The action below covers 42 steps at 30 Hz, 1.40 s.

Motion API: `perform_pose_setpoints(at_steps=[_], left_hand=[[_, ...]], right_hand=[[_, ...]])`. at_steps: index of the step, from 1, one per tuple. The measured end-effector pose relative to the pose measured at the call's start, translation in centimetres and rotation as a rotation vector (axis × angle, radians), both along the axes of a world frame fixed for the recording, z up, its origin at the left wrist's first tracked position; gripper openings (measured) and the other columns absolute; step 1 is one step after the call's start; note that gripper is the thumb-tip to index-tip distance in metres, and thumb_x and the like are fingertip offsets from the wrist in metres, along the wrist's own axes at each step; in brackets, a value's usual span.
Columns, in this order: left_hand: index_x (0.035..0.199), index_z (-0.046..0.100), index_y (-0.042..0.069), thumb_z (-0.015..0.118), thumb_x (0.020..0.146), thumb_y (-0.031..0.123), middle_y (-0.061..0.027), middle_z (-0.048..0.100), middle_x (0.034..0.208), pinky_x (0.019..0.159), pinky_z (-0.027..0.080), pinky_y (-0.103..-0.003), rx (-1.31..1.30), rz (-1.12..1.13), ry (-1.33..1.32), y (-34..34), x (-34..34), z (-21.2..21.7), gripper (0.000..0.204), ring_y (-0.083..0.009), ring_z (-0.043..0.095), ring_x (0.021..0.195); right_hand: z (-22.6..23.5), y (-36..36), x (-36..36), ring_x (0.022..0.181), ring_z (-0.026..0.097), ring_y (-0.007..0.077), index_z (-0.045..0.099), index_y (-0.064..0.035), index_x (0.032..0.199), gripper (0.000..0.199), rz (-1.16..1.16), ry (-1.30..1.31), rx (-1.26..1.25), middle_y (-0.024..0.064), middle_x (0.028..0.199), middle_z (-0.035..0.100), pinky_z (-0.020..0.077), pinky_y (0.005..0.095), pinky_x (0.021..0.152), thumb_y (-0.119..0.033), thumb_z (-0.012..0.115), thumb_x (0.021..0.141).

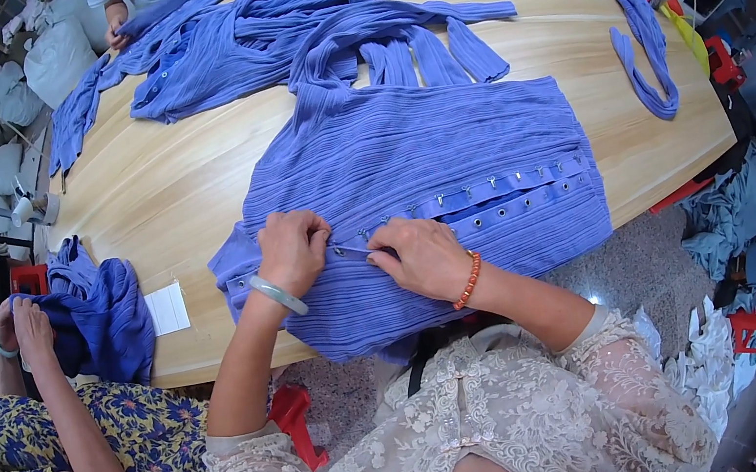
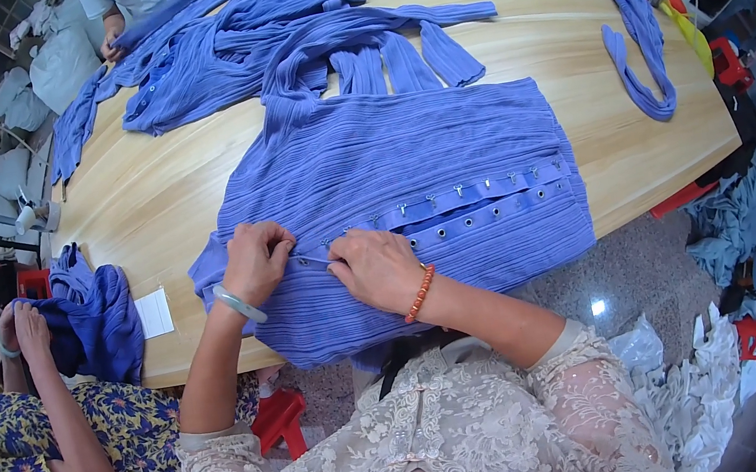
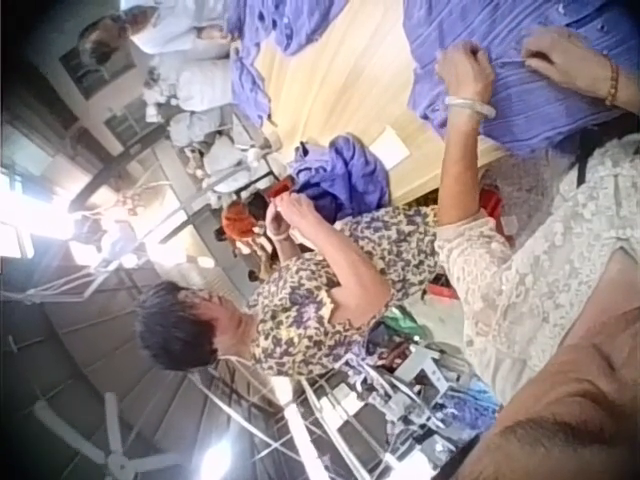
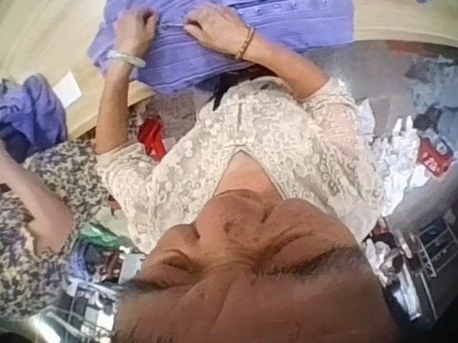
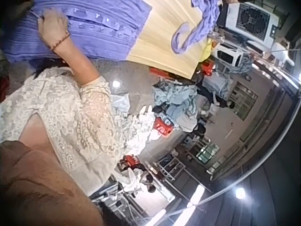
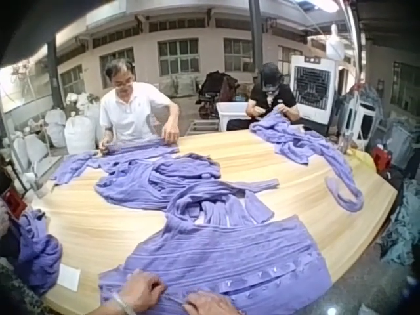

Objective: Trimming excess fabric and loose threads from purple garments using scissors.

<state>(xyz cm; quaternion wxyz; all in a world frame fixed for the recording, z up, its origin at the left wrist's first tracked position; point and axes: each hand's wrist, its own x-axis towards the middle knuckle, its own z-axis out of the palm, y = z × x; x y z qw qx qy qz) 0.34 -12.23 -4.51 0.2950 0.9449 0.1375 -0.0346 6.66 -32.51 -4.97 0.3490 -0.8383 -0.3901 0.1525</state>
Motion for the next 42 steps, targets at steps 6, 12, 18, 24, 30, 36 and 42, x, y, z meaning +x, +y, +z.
perform_pose_setpoints(at_steps=[6,12,18,24,30,36,42], left_hand=[[0.088,0.07,0.009,0.069,0.075,0.011,-0.0068,0.067,0.084,0.084,0.039,-0.039,0.131,-0.167,-0.155,-3.5,1.5,0.9,0.014,-0.0277,0.054,0.094],[0.078,0.067,0.009,0.065,0.074,0.008,-0.0082,0.066,0.08,0.08,0.04,-0.042,0.122,-0.179,-0.044,-2.5,1.9,-0.3,0.005,-0.0296,0.055,0.087],[0.08,0.065,0.002,0.062,0.076,0.005,-0.0127,0.064,0.073,0.073,0.043,-0.035,-0.234,-0.153,0.144,-1.0,2.3,-0.4,0.006,-0.0265,0.056,0.073],[0.08,0.063,-0.001,0.063,0.077,0.006,-0.0108,0.061,0.069,0.071,0.042,-0.033,-0.307,-0.168,0.154,-1.0,2.6,0.6,0.007,-0.0225,0.054,0.069],[0.077,0.061,-0.001,0.062,0.077,0.004,-0.0105,0.058,0.065,0.057,0.041,-0.031,-0.215,-0.233,-0.037,-0.9,2.5,-0.3,0.006,-0.0183,0.052,0.06],[0.081,0.066,0.005,0.065,0.076,0.005,-0.0087,0.065,0.077,0.078,0.043,-0.039,0.034,-0.11,-0.036,-3.0,1.9,0.7,0.005,-0.0272,0.056,0.082],[0.088,0.069,0.009,0.068,0.076,0.009,-0.0046,0.066,0.084,0.083,0.038,-0.039,0.09,-0.147,-0.164,-5.3,2.7,1.4,0.012,-0.0259,0.053,0.091]], right_hand=[[-0.4,-0.1,0.4,0.08,0.065,0.031,0.068,-0.0069,0.087,0.017,-0.041,-0.06,0.027,0.0105,0.087,0.066,0.0523,0.0413,0.07,-0.023,0.065,0.084],[-2.1,1.3,0.5,0.085,0.065,0.0303,0.065,-0.006,0.086,0.017,-0.055,-0.058,0.062,0.0119,0.088,0.066,0.0519,0.0409,0.073,-0.022,0.065,0.083],[-1.5,1.7,1.2,0.085,0.066,0.0327,0.068,-0.0049,0.085,0.018,-0.117,0.076,0.0,0.0152,0.086,0.068,0.0519,0.0429,0.076,-0.022,0.067,0.08],[-0.6,1.7,2.3,0.088,0.067,0.0337,0.071,-0.0053,0.082,0.019,-0.109,0.199,-0.074,0.0175,0.086,0.069,0.0527,0.0433,0.078,-0.024,0.07,0.078],[-0.8,-0.1,1.6,0.087,0.066,0.0323,0.069,-0.0063,0.084,0.019,-0.071,0.076,-0.021,0.0153,0.086,0.068,0.0516,0.0441,0.075,-0.025,0.066,0.083],[-0.4,-2.7,0.7,0.076,0.065,0.0299,0.068,-0.0087,0.09,0.015,-0.067,-0.063,-0.006,0.0088,0.085,0.064,0.0522,0.0398,0.067,-0.023,0.064,0.085],[-0.2,-3.2,1.0,0.075,0.064,0.0313,0.068,-0.0076,0.09,0.015,-0.054,-0.059,-0.003,0.0099,0.085,0.064,0.0521,0.041,0.067,-0.021,0.065,0.084]])
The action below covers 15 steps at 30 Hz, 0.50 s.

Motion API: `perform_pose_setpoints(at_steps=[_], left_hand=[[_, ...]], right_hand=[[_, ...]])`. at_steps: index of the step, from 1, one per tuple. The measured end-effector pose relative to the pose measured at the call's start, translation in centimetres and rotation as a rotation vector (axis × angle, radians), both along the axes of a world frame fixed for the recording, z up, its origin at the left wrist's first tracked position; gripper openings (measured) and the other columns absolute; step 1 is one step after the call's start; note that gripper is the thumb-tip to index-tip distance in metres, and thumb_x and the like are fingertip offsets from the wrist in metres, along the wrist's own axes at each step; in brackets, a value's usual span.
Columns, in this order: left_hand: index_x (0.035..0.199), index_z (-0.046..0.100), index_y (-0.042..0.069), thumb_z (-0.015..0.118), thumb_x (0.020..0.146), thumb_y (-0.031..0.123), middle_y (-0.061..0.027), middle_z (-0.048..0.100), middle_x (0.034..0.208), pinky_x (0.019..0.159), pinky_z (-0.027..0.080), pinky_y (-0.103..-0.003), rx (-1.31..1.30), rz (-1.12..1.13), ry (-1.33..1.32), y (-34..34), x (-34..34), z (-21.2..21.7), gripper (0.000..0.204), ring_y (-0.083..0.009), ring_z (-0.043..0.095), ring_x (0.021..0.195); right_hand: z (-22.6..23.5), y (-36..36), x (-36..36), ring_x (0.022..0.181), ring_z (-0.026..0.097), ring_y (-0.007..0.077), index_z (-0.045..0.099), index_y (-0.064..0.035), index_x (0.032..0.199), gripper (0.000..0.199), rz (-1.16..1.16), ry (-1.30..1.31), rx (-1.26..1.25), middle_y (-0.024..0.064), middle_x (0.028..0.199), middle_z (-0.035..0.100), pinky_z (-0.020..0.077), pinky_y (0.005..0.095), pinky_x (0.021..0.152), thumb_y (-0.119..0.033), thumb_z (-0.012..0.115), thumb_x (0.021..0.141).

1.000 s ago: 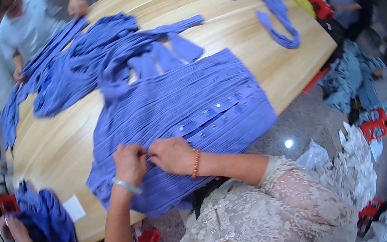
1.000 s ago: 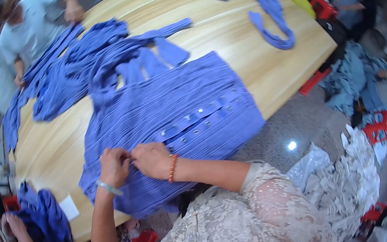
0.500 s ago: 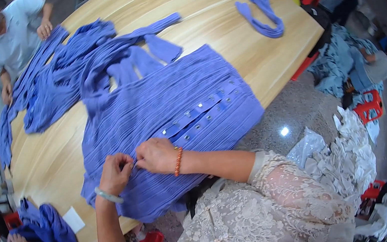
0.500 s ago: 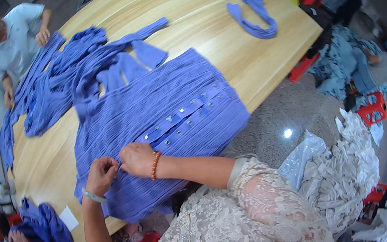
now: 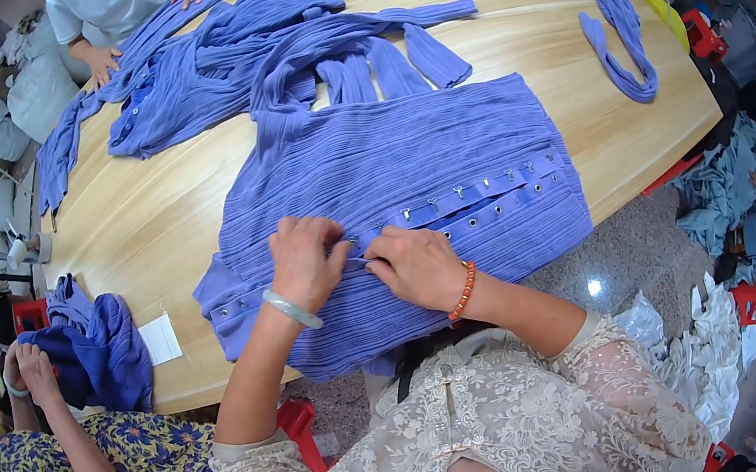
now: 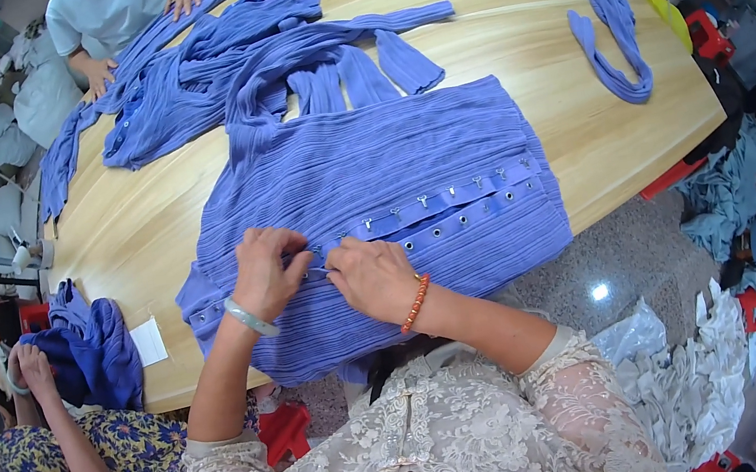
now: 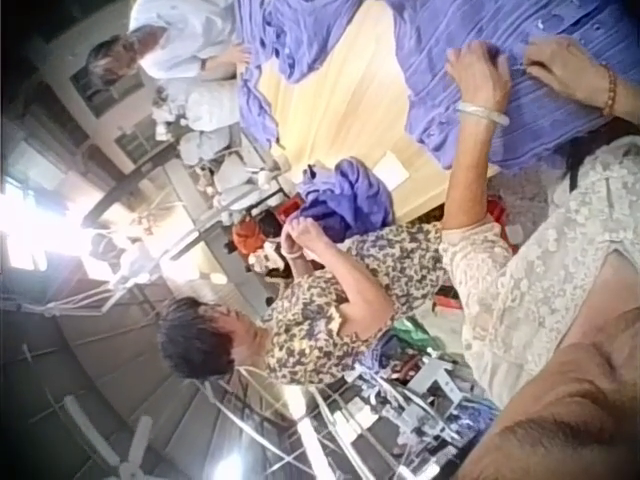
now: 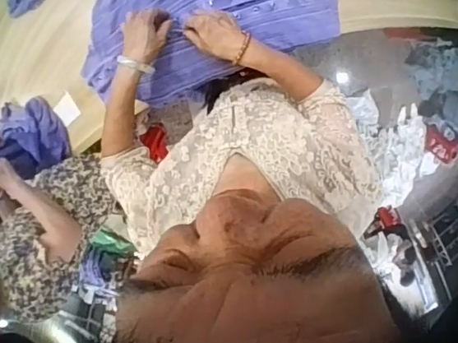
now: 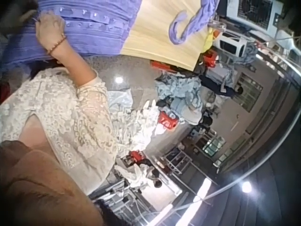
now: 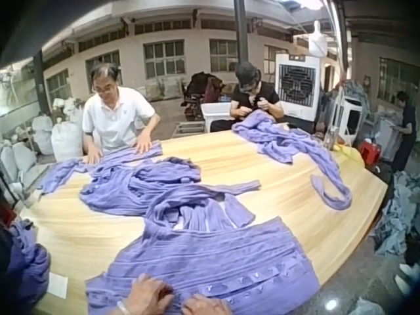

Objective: Trimming excess fabric and loose threads from purple garments using scissors.

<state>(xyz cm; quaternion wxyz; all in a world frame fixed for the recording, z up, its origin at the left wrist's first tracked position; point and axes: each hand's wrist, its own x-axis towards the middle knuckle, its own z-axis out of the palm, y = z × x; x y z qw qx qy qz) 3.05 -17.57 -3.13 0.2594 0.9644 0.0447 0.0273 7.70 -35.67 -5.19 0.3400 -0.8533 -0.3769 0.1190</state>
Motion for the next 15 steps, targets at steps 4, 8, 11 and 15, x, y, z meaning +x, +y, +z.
perform_pose_setpoints(at_steps=[4,8,11,15], left_hand=[[0.09,0.07,0.007,0.07,0.075,0.008,-0.0072,0.067,0.08,0.084,0.038,-0.039,-0.016,-0.043,0.059,-0.4,1.2,-0.6,0.016,-0.0268,0.054,0.09],[0.093,0.071,0.003,0.062,0.079,0.006,-0.0177,0.068,0.079,0.074,0.051,-0.04,-0.39,0.023,0.234,1.9,2.0,-0.1,0.017,-0.0321,0.064,0.076],[0.093,0.07,0.0,0.064,0.08,0.009,-0.0195,0.067,0.078,0.068,0.052,-0.037,-0.245,0.042,0.133,2.9,1.1,0.6,0.016,-0.0297,0.065,0.068],[0.092,0.07,-0.001,0.067,0.079,0.01,-0.0144,0.069,0.08,0.074,0.05,-0.039,-0.377,0.111,0.25,3.3,0.2,0.8,0.017,-0.0291,0.063,0.076]], right_hand=[[-0.1,0.3,0.3,0.078,0.065,0.0323,0.068,-0.0063,0.089,0.015,-0.034,0.044,-0.001,0.0114,0.086,0.066,0.0521,0.0417,0.069,-0.02,0.066,0.083],[0.3,0.3,0.8,0.08,0.065,0.0318,0.068,-0.0061,0.089,0.016,-0.023,0.079,-0.011,0.0119,0.087,0.067,0.0521,0.0407,0.071,-0.021,0.068,0.083],[0.1,0.2,1.1,0.08,0.065,0.0318,0.068,-0.0065,0.09,0.017,-0.01,0.063,0.003,0.0114,0.087,0.066,0.0522,0.0406,0.071,-0.021,0.069,0.082],[0.4,0.7,0.9,0.078,0.065,0.0314,0.067,-0.0076,0.092,0.019,0.005,0.021,-0.033,0.0096,0.086,0.064,0.0524,0.0411,0.069,-0.023,0.07,0.081]])
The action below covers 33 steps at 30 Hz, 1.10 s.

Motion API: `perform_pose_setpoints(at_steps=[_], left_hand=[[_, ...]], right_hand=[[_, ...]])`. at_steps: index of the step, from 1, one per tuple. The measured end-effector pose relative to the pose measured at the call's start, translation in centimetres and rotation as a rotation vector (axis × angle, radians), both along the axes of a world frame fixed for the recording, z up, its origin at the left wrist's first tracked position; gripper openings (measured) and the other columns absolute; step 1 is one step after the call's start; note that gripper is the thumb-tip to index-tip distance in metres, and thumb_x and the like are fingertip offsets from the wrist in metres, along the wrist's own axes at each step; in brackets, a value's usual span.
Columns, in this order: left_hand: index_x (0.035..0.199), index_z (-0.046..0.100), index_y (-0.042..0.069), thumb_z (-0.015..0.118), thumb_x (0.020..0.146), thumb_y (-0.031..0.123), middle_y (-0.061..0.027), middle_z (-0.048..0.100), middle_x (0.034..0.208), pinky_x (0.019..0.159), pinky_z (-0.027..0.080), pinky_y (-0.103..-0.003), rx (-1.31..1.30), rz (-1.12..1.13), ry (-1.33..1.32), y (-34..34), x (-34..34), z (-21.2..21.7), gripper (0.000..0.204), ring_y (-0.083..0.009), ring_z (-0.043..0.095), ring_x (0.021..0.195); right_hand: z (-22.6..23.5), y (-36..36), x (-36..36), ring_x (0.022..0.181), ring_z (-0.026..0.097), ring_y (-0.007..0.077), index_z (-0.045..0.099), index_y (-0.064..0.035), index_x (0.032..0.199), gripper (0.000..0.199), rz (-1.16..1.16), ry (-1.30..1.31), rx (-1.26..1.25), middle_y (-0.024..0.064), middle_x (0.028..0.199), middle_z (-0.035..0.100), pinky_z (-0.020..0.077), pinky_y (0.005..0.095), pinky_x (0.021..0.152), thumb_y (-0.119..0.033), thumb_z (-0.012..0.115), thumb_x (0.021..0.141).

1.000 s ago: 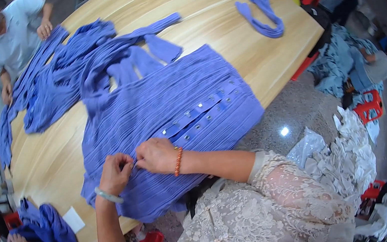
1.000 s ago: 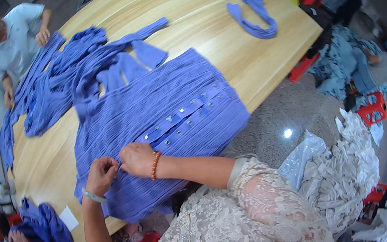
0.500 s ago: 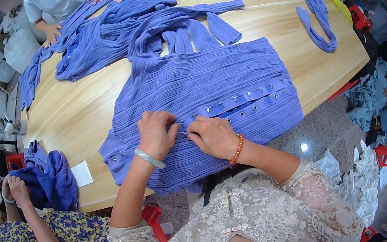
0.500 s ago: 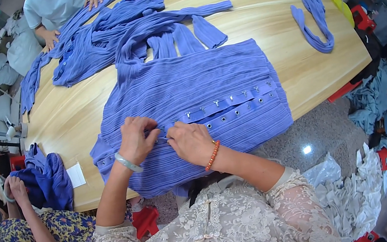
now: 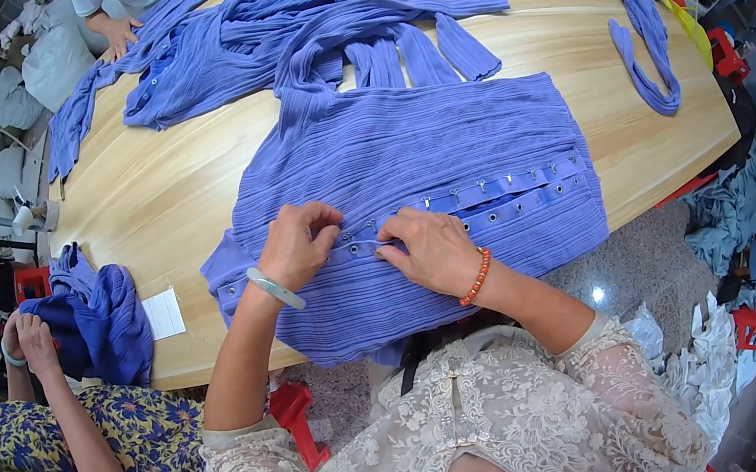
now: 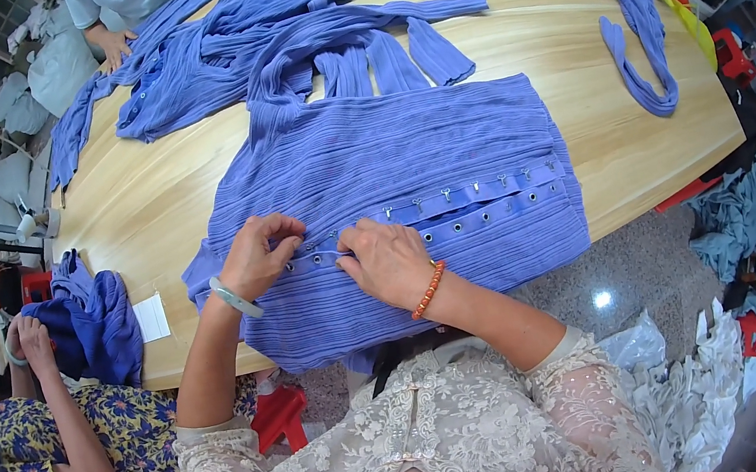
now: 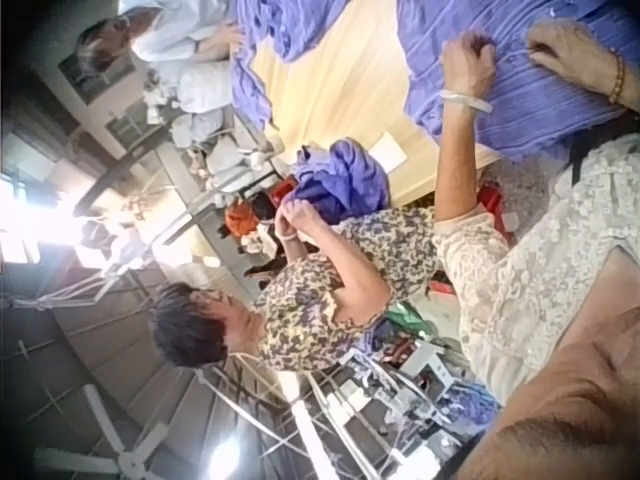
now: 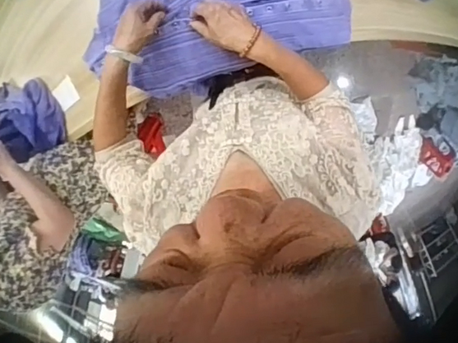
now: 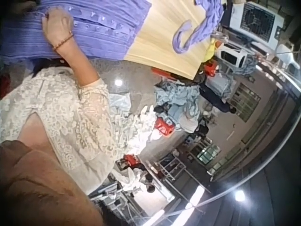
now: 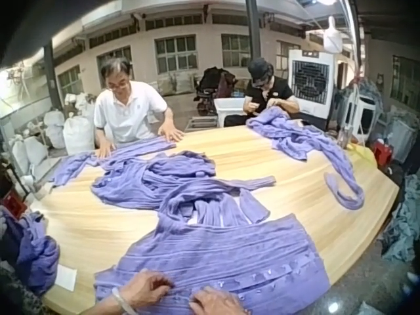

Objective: Trimming excess fabric and loose threads from purple garments using scissors.

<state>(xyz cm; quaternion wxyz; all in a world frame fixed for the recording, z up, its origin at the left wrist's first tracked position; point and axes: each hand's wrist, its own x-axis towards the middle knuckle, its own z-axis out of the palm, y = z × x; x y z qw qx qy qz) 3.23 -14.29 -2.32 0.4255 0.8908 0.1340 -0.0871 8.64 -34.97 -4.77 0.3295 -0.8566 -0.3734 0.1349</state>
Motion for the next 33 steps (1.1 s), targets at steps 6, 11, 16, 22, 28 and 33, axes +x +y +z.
perform_pose_setpoints(at_steps=[6,11,16,22,28,33], left_hand=[[0.087,0.069,0.003,0.069,0.074,0.01,-0.0105,0.069,0.078,0.076,0.045,-0.04,0.379,-0.13,-0.102,-1.1,-0.9,-0.2,0.015,-0.0283,0.057,0.081],[0.083,0.068,0.003,0.07,0.073,0.01,-0.0096,0.068,0.073,0.076,0.043,-0.04,0.348,-0.115,-0.033,-1.2,-0.6,-0.8,0.012,-0.0288,0.056,0.081],[0.083,0.068,0.003,0.069,0.073,0.01,-0.0099,0.067,0.072,0.078,0.042,-0.04,0.316,-0.114,-0.018,-1.1,-0.8,-0.7,0.012,-0.0286,0.056,0.081],[0.084,0.068,0.003,0.067,0.075,0.009,-0.0101,0.066,0.07,0.08,0.04,-0.039,0.357,-0.138,-0.066,-1.1,-0.2,-1.3,0.011,-0.0282,0.056,0.078],[0.078,0.072,0.006,0.069,0.075,0.015,-0.0168,0.068,0.073,0.065,0.054,-0.04,0.318,-0.065,-0.003,0.1,-0.8,-1.7,0.009,-0.0318,0.068,0.067],[0.082,0.074,0.015,0.072,0.072,0.033,-0.0139,0.07,0.082,0.074,0.053,-0.044,0.407,-0.137,0.118,-1.4,1.2,-4.1,0.021,-0.0328,0.068,0.083]], right_hand=[[0.5,1.9,-1.3,0.076,0.064,0.03,0.066,-0.0093,0.093,0.021,0.033,-0.11,0.012,0.0084,0.089,0.059,0.052,0.0418,0.066,-0.025,0.072,0.08],[-0.6,3.0,-1.5,0.075,0.064,0.0314,0.065,-0.008,0.09,0.019,0.065,-0.092,-0.021,0.0094,0.09,0.059,0.0512,0.0435,0.065,-0.022,0.072,0.079],[0.0,2.4,-1.6,0.077,0.064,0.0324,0.065,-0.0067,0.09,0.016,0.068,0.005,-0.018,0.0113,0.086,0.064,0.051,0.0431,0.067,-0.019,0.07,0.08],[-0.2,2.4,-0.7,0.078,0.065,0.0325,0.067,-0.0057,0.087,0.014,0.052,0.02,-0.003,0.0116,0.085,0.065,0.0505,0.0431,0.068,-0.019,0.068,0.081],[-0.3,4.1,-0.9,0.077,0.064,0.0312,0.068,-0.0066,0.086,0.011,0.058,-0.022,0.126,0.012,0.084,0.065,0.0503,0.041,0.067,-0.017,0.066,0.082],[-1.9,3.1,0.5,0.065,0.063,0.024,0.068,0.0003,0.082,0.013,0.065,0.011,0.177,0.0144,0.075,0.066,0.0487,0.0341,0.062,-0.013,0.068,0.083]])
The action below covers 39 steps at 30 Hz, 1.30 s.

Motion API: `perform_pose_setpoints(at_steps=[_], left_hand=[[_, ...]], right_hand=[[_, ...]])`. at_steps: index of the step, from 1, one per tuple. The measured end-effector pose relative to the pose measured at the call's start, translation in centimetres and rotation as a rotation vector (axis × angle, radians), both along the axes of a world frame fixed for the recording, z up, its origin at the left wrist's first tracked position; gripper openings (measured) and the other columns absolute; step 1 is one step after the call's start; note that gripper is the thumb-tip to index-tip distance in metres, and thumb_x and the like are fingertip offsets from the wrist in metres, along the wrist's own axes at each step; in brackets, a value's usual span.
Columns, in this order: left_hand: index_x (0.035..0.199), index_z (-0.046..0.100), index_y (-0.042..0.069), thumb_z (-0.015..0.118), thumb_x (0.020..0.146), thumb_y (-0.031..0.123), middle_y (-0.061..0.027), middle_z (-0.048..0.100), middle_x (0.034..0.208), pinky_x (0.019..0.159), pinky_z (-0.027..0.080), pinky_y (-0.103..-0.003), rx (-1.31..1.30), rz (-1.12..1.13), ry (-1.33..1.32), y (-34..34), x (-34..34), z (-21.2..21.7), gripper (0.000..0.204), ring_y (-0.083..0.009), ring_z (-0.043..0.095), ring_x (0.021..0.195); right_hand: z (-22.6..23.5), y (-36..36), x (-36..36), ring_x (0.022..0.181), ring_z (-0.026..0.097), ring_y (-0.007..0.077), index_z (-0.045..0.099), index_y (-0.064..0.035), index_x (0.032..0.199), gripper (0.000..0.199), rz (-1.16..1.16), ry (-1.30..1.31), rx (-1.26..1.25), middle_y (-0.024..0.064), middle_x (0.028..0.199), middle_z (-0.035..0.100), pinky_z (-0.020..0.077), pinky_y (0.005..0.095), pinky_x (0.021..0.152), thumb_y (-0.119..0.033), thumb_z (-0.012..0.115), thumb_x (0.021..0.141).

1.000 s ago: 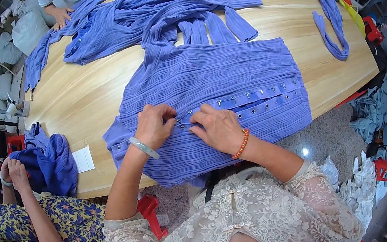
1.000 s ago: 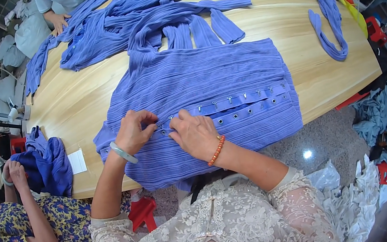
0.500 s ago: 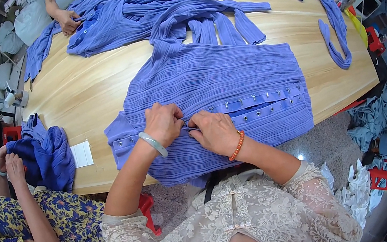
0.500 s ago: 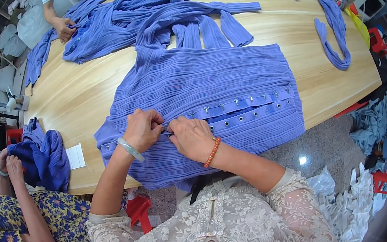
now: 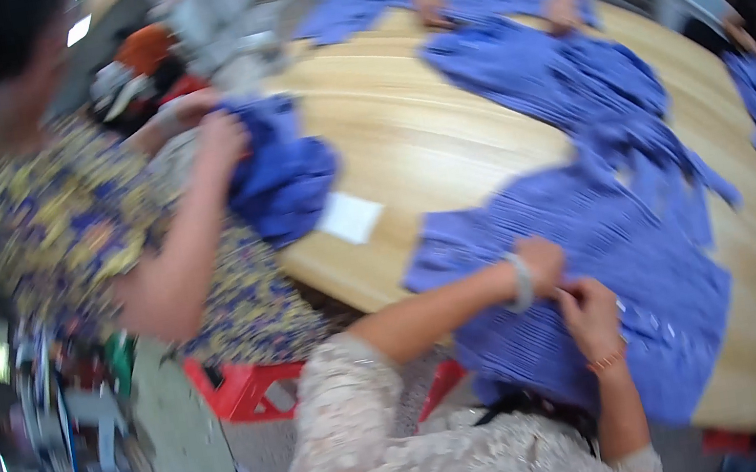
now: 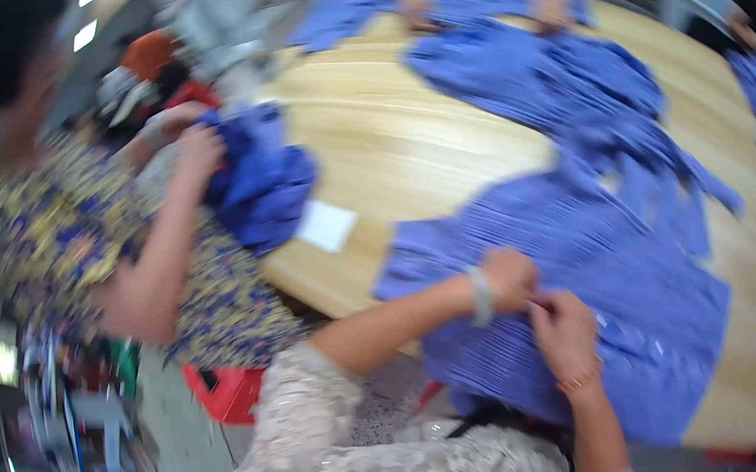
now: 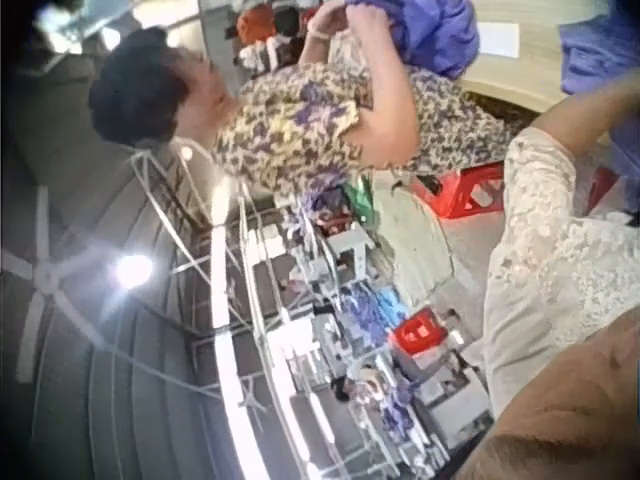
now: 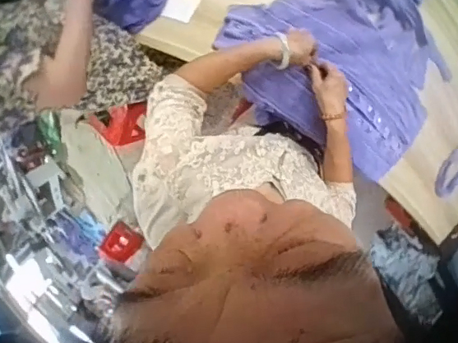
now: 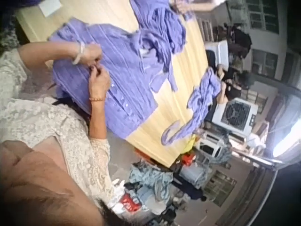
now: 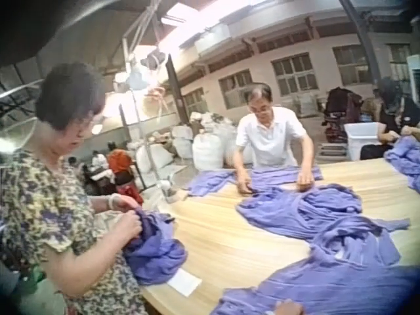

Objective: Trimming excess fabric and loose threads from purple garments using scissors.

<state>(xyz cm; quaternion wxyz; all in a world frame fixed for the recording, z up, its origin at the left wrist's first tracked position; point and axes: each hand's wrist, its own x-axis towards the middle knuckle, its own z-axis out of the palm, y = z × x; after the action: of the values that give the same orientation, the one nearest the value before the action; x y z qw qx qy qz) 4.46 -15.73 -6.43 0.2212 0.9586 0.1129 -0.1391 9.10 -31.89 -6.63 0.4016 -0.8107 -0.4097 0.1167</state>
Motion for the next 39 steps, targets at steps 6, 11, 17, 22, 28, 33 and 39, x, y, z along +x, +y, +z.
perform_pose_setpoints(at_steps=[6,11,17,22,28,33,39], left_hand=[[0.077,0.072,0.012,0.071,0.067,0.017,-0.0113,0.069,0.091,0.085,0.04,-0.044,-0.149,0.112,0.001,-0.3,-0.5,0.6,0.011,-0.0309,0.055,0.103],[0.079,0.072,0.012,0.068,0.065,0.014,-0.0107,0.068,0.092,0.087,0.041,-0.046,-0.173,0.143,-0.033,0.2,0.0,-0.2,0.014,-0.0303,0.055,0.104],[0.078,0.073,0.012,0.068,0.066,0.016,-0.008,0.069,0.091,0.089,0.04,-0.046,-0.193,0.16,-0.034,0.7,1.4,-1.8,0.014,-0.0281,0.056,0.103],[0.072,0.073,0.014,0.065,0.065,0.017,-0.0071,0.069,0.085,0.082,0.04,-0.046,-0.207,0.15,-0.081,0.8,1.5,-2.7,0.011,-0.028,0.055,0.097],[0.07,0.073,0.014,0.066,0.065,0.016,-0.0063,0.069,0.082,0.079,0.038,-0.044,-0.187,0.126,-0.087,0.5,0.9,-2.0,0.009,-0.0274,0.054,0.095],[0.07,0.073,0.014,0.067,0.065,0.017,-0.0059,0.068,0.082,0.079,0.038,-0.043,-0.204,0.125,-0.097,0.6,0.9,-1.9,0.008,-0.0275,0.053,0.095],[0.07,0.073,0.014,0.067,0.066,0.018,-0.0053,0.068,0.081,0.081,0.038,-0.044,-0.244,0.105,-0.111,1.4,1.4,-3.3,0.009,-0.027,0.053,0.094]], right_hand=[[-0.2,0.7,1.3,0.054,0.06,0.0228,0.064,0.0045,0.073,0.016,0.086,0.067,-0.04,0.0155,0.062,0.063,0.0467,0.0351,0.055,-0.009,0.07,0.079],[-1.1,1.3,3.3,0.052,0.057,0.0166,0.064,0.0066,0.07,0.019,0.168,0.085,-0.092,0.0129,0.06,0.063,0.0457,0.0322,0.053,-0.008,0.074,0.075],[-1.2,1.6,4.7,0.055,0.05,0.0061,0.062,0.0041,0.068,0.016,0.218,0.292,-0.095,0.0017,0.061,0.059,0.0391,0.0233,0.049,-0.004,0.072,0.078],[-1.7,1.3,5.3,0.056,0.051,0.0056,0.062,0.0042,0.072,0.013,0.271,0.41,-0.03,0.0013,0.064,0.059,0.0389,0.0212,0.051,-0.002,0.07,0.079],[-2.2,0.9,5.4,0.058,0.049,0.0052,0.061,0.0048,0.073,0.012,0.268,0.378,-0.046,0.0005,0.066,0.059,0.0391,0.021,0.052,-0.001,0.068,0.08],[-1.8,0.9,4.8,0.058,0.049,0.005,0.062,0.005,0.075,0.009,0.239,0.324,-0.053,-0.0002,0.067,0.058,0.0394,0.0214,0.053,0.0,0.067,0.081],[-0.8,1.4,4.0,0.057,0.048,0.0049,0.063,0.0046,0.074,0.011,0.204,0.353,-0.069,-0.0009,0.065,0.058,0.039,0.0215,0.052,-0.002,0.07,0.081]])
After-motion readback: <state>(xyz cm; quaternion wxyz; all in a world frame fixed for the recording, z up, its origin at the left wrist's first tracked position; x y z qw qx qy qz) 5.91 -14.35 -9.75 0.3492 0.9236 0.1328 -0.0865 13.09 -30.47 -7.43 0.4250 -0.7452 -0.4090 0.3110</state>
